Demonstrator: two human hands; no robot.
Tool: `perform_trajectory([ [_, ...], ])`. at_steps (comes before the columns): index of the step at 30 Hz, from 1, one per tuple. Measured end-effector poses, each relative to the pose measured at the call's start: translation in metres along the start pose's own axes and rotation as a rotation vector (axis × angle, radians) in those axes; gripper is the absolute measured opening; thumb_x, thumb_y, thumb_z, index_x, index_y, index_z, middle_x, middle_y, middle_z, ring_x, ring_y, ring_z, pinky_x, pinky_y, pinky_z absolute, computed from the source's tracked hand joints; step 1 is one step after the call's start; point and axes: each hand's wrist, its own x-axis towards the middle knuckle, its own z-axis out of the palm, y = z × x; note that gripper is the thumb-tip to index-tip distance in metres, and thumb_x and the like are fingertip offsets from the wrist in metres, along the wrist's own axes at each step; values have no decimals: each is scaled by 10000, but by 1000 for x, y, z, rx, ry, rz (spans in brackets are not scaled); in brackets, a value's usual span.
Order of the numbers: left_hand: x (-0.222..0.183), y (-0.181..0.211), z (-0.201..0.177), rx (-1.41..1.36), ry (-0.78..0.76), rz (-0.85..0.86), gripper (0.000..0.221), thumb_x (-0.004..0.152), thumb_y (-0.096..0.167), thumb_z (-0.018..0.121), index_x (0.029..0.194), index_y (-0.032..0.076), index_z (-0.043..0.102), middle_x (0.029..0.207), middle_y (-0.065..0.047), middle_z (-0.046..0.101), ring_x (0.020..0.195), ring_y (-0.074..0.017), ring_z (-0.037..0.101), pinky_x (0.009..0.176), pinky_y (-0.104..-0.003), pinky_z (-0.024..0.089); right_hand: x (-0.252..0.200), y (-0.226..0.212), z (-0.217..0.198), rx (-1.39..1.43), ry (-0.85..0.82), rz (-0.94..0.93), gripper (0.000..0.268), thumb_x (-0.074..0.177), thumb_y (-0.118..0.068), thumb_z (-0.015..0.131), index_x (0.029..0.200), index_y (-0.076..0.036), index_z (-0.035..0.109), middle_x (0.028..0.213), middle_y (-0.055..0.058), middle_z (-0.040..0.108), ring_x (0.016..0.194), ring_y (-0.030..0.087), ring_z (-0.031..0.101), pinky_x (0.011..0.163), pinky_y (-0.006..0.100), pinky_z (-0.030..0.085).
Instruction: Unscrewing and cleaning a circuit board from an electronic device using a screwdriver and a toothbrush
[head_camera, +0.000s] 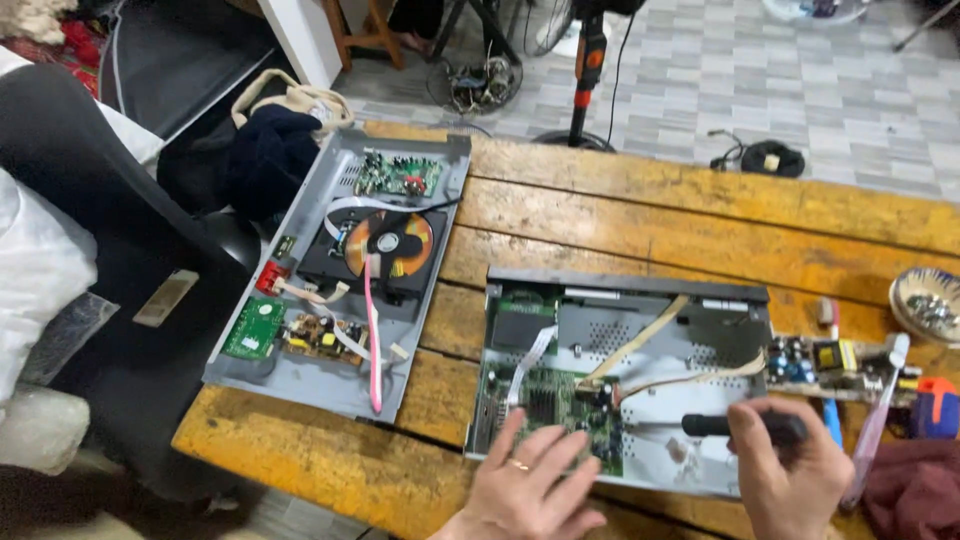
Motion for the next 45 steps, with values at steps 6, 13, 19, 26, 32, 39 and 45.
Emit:
perform_trajectory([
  [6,-27,-40,-9,-10,2,-348,603,911,542,594,1200,23,699,1319,-102,645,1218,-302,625,1195,-491,248,8,28,-22,-138,205,-141,91,1103,-69,708,1054,8,707,898,99,642,870,177,595,908,318,490],
  [13,-40,-30,11,-284,39,-783,820,869,521,548,1489,6,397,1512,-216,480,1394,-342,503,1124,-407,390,27,10,-49,15,563,-169,359,1083,-263,524,882,33,551,799,155,537,627,239,509,604,352,421],
  [19,-39,-24,10,-248,-55,-1026,736,851,426,533,1480,61,420,1545,-113,456,1530,-393,276,1218,-470,239,23,13,-59,-274,589,-233,217,1042,-92,523,931,87,574,876,208,585,835,296,554,819,404,442],
  [26,-54,-26,22,-276,-72,-935,618,937,403,493,1451,87,354,1575,-205,354,1532,-465,273,1360,-663,7,14,48,-90,-544,544,-640,31,1062,56,398,1079,31,392,900,235,543,572,281,461,503,418,369],
  [32,-53,-24,27,-240,19,-915,502,997,336,435,1403,49,369,1554,-263,414,1505,-427,387,1377,-627,45,12,20,-65,-72,634,-273,217,938,-210,396,848,-12,378,664,117,308,511,208,279,572,362,248],
  [39,-57,-27,22,-232,-77,-906,540,1014,385,426,1466,101,344,1565,-234,400,1503,-442,388,1384,-646,67,9,11,-53,-191,442,-334,335,1041,-270,425,861,2,352,620,117,279,481,218,297,572,373,264],
  [45,-58,-33,28,-268,117,-822,501,1000,388,427,1365,48,393,1480,-359,451,1456,-432,451,1379,-618,110,5,42,-59,-80,570,-439,342,1061,-241,471,911,38,341,739,201,349,554,315,370,585,453,337],
])
